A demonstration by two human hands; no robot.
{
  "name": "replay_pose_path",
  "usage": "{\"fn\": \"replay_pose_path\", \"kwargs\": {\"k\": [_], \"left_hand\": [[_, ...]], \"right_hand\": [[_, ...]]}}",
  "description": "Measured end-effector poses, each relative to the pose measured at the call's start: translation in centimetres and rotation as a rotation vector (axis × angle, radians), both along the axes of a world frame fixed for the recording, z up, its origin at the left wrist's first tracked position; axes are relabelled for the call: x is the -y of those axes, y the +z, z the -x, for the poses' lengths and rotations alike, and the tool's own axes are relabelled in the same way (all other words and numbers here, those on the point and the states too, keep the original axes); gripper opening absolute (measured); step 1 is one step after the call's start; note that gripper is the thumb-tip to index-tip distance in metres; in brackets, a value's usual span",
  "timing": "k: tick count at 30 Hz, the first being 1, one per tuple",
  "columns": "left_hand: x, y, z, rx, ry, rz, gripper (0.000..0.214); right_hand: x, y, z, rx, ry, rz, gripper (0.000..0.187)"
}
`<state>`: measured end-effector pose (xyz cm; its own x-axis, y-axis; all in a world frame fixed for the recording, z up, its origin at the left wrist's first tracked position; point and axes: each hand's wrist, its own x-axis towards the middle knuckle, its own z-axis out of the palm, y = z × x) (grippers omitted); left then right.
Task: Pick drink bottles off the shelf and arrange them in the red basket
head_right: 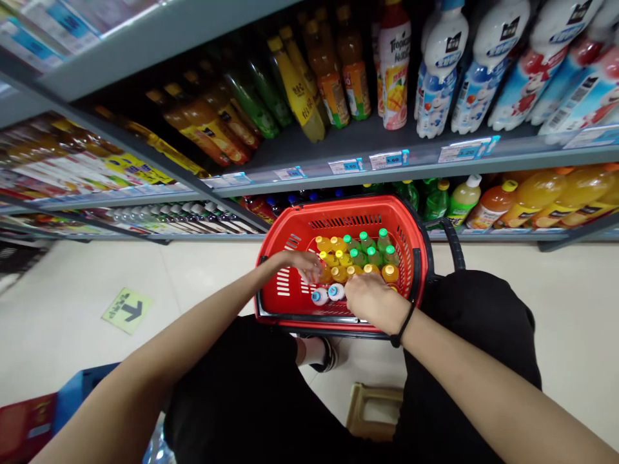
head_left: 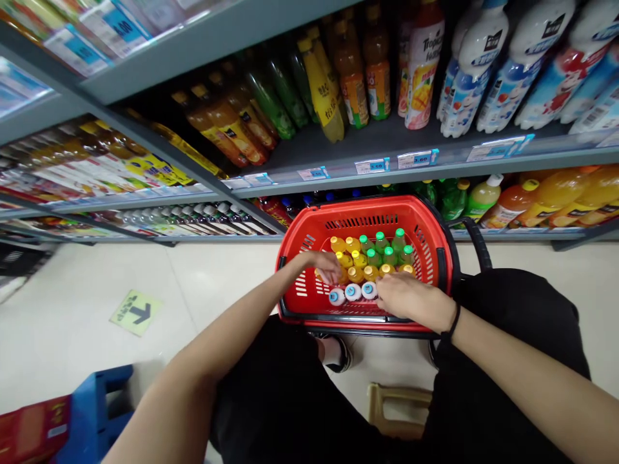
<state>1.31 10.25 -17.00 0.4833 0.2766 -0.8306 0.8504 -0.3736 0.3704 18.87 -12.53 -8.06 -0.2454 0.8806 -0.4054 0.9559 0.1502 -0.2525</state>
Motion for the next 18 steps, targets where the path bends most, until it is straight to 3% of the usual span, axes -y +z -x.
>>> {"fn": "replay_pose_path", "kwargs": {"k": [4,7,10,12,14,18], "left_hand": [[-3.5,5.1,3.3,0.265,0.272,-0.151,0.035],[-5.7,6.6,6.4,0.401,0.484,-0.42,0.033],[-6.9,6.6,9.6,0.397,0.691,-0.679,0.027],[-6.7,6.0,12.2,0.291,0.806,-0.763,0.03],[-5.5,5.2,15.0,0.114,0.874,-0.711,0.03],[-2.8,3.3,18.8,-0.208,0.858,-0.375,0.02]], "right_hand": [[0.4,-0.8,-0.4,0.015,0.029,-0.024,0.029],[0.7,-0.7,-0.6,0.032,0.064,-0.032,0.031],[0.6,0.1,-0.4,0.057,0.082,-0.014,0.031],[0.2,0.7,-0.1,0.08,0.078,0.007,0.031],[-0.1,1.2,0.4,0.105,0.069,0.03,0.032],[-0.5,1.6,1.1,0.139,0.059,0.067,0.034]]}}
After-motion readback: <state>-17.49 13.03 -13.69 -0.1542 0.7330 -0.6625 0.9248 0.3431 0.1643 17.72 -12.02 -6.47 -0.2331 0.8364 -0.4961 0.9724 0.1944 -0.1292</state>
